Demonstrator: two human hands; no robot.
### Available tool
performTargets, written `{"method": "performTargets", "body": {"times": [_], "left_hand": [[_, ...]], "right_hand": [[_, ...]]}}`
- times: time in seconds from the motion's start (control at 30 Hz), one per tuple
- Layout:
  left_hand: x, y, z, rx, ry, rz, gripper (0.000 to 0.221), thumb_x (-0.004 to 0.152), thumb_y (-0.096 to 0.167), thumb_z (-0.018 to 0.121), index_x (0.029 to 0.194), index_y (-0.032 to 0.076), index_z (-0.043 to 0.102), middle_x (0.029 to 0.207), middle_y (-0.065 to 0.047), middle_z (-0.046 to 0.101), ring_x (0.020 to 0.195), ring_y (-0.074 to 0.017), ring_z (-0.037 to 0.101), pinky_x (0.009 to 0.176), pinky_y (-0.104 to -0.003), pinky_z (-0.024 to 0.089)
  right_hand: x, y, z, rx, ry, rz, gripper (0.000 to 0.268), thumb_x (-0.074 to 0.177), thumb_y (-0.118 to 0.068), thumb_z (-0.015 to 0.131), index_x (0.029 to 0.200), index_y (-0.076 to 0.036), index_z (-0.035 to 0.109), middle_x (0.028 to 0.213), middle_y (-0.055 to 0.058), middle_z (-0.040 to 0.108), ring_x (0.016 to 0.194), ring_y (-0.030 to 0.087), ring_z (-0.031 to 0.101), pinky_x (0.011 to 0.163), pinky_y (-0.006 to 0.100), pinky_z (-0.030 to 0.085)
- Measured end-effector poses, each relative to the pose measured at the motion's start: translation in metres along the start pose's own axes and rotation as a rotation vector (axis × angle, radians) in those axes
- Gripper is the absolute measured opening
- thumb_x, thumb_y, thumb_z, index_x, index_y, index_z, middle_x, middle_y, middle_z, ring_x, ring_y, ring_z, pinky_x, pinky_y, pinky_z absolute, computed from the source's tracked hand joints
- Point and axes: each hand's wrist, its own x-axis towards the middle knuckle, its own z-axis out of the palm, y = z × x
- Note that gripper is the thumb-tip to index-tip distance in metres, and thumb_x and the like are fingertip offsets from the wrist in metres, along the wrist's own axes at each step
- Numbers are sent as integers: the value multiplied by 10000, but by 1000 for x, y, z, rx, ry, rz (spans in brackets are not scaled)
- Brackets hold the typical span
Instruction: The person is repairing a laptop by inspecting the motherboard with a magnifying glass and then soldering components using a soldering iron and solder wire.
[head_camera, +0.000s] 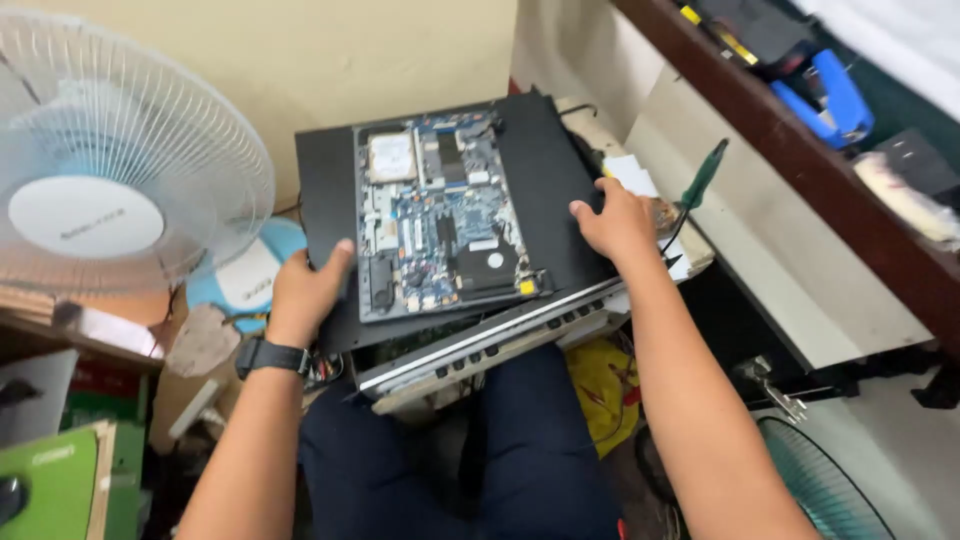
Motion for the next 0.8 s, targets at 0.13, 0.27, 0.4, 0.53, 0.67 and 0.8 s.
{"method": "performTargets", "body": {"times": [0.13,0.27,0.4,0.53,0.67,0.8], "left_hand": [[14,-12,16,6,43,-21,948,966,734,870,1425,-85,734,1271,-358,803,1298,-542,747,1042,-655,617],[7,-7,13,-49,69,-32,907,937,690,934,1364,-85,738,1248,-358,799,1272,-547,757,999,-646,632],[-8,9,2,-61,47,-46,896,1002,651,882,1380,-144,713,1271,-387,776,1293,-554,745,980,-636,643],[-11,31,-2,-78,44,-49,887,1034,620,855,1392,-177,702,1288,-417,757,1320,-585,720,1005,-664,623],[-3,37,-4,-32,86,-83,863,1032,639,853,1333,-157,712,1253,-390,768,1293,-565,735,989,-656,635],[10,39,-3,-5,106,-80,886,1011,668,854,1279,-165,716,1222,-412,765,1277,-587,732,984,-658,637]], "right_hand": [[18,2,9,88,-26,30,690,1048,-516,798,1621,-146,693,1506,222,771,1446,444,694,1176,598,554],[37,10,33,210,42,106,518,1013,-511,866,1483,-307,791,1408,108,817,1357,377,750,1095,538,598],[32,-8,10,304,72,81,394,1026,-408,881,1402,-299,837,1450,150,799,1396,402,724,1108,521,607],[55,-24,-3,283,117,13,357,995,-375,908,1332,-269,859,1419,165,814,1376,435,731,1128,539,602],[88,-40,7,411,126,-28,378,997,-291,908,1361,-206,849,1423,180,792,1324,398,767,1069,508,642],[121,-34,29,444,68,-10,368,1019,-307,889,1377,-230,852,1098,163,836,1095,335,842,908,431,683]]}}
